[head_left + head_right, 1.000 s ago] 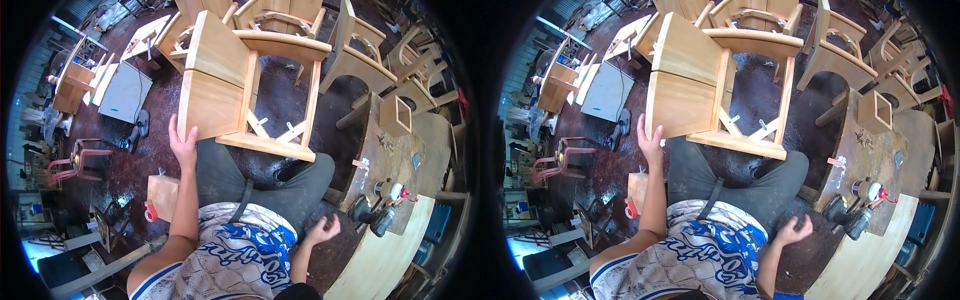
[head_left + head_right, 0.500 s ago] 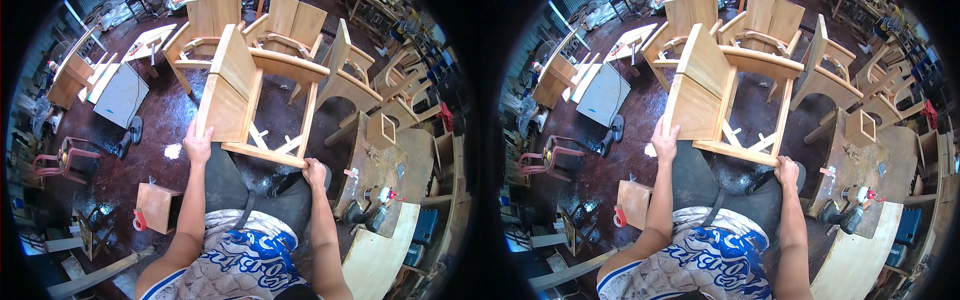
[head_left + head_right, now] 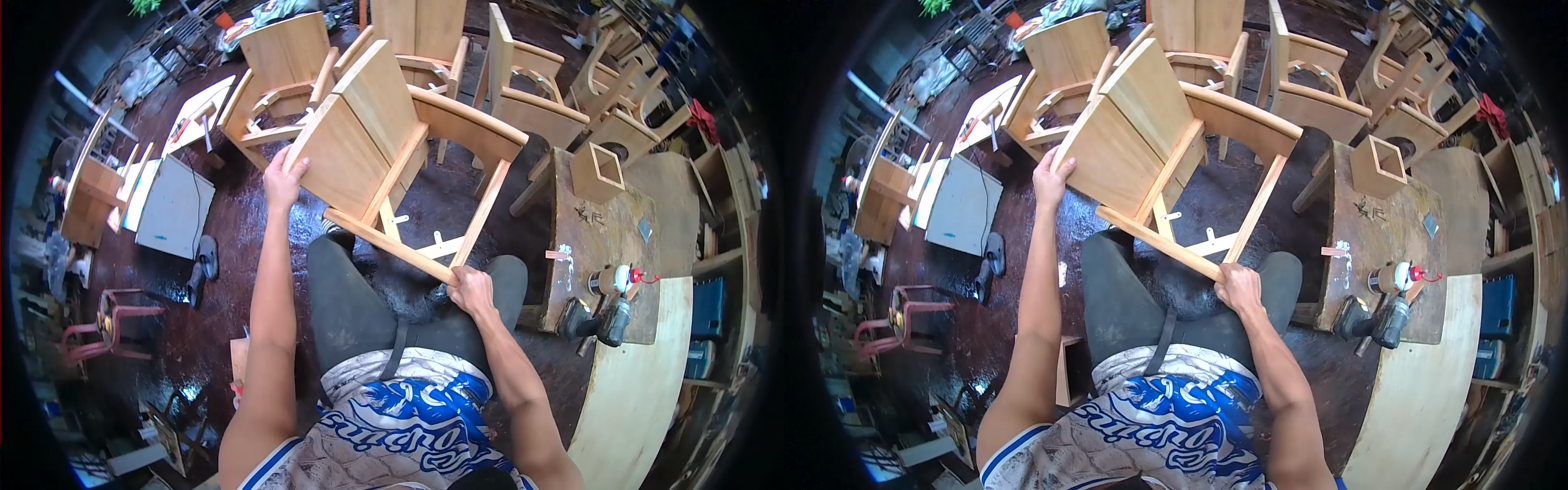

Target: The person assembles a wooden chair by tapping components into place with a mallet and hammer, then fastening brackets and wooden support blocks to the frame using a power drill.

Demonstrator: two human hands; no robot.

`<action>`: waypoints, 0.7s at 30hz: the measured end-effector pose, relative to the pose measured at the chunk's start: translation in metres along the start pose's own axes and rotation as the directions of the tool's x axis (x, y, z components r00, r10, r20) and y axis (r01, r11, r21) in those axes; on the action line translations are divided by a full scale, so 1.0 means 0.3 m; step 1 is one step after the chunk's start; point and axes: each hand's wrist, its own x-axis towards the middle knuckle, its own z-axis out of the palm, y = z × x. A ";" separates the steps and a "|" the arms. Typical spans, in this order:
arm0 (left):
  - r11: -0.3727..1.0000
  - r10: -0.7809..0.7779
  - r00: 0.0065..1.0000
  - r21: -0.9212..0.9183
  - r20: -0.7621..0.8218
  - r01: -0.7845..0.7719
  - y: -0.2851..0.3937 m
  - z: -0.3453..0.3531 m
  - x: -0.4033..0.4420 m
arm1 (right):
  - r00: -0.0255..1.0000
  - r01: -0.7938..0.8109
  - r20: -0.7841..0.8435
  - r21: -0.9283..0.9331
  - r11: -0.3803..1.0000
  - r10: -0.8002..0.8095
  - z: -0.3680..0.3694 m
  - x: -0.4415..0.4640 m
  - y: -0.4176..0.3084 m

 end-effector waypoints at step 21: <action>0.659 -0.509 0.843 -0.552 0.173 0.511 0.078 0.553 -1.072 | 0.965 -0.183 0.234 0.265 0.947 0.121 0.078 0.227 -0.281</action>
